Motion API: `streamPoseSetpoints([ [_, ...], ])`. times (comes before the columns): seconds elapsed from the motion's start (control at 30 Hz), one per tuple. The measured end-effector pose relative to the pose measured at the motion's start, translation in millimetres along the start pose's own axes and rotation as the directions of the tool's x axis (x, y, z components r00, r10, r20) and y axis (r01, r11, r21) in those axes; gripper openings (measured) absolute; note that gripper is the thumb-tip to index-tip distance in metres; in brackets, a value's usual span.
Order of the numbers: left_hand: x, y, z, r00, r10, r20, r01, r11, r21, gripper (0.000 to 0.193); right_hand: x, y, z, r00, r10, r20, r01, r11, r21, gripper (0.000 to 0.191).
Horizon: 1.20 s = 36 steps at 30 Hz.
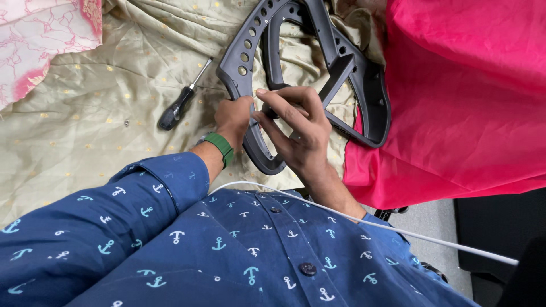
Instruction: The person lies on a bed and uses a screwdriver to fasten screws into two black plastic chair-leg frames. They align the frames, insert screws, and tighten them one by one, occasionally adjusting the parts to ensure proper fit.
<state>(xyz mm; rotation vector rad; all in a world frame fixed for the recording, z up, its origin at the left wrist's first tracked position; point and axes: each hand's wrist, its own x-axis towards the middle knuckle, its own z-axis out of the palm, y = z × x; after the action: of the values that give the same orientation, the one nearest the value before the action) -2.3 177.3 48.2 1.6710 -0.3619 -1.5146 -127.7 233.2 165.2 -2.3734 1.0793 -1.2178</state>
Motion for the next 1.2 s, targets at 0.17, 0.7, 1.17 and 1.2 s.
streamPoseSetpoints([
  [0.17, 2.1, -3.5, 0.5, 0.999, -0.037, 0.006, 0.037, 0.999, 0.03, 0.04, 1.6, -7.7, -6.8, 1.0, -0.007, 0.025, 0.002, 0.986, 0.169, 0.05],
  [0.7, 12.7, -23.8, -0.3, 0.998, -0.068, 0.004, 0.068, 0.998, 0.013, 0.051, -14.4, -2.9, -2.7, 0.998, -0.029, 0.049, 0.022, 0.992, 0.125, 0.055],
  [1.17, 33.7, -49.9, -16.4, 0.988, -0.112, 0.105, 0.126, 0.982, -0.141, 0.053, -17.6, 2.8, -0.8, 0.988, -0.025, 0.153, -0.001, 0.985, 0.172, 0.055],
  [1.2, 33.1, -50.6, -16.7, 0.987, -0.142, 0.071, 0.15, 0.982, -0.116, 0.056, -17.8, 3.4, -0.4, 0.988, -0.015, 0.156, -0.007, 0.99, 0.143, 0.054],
])
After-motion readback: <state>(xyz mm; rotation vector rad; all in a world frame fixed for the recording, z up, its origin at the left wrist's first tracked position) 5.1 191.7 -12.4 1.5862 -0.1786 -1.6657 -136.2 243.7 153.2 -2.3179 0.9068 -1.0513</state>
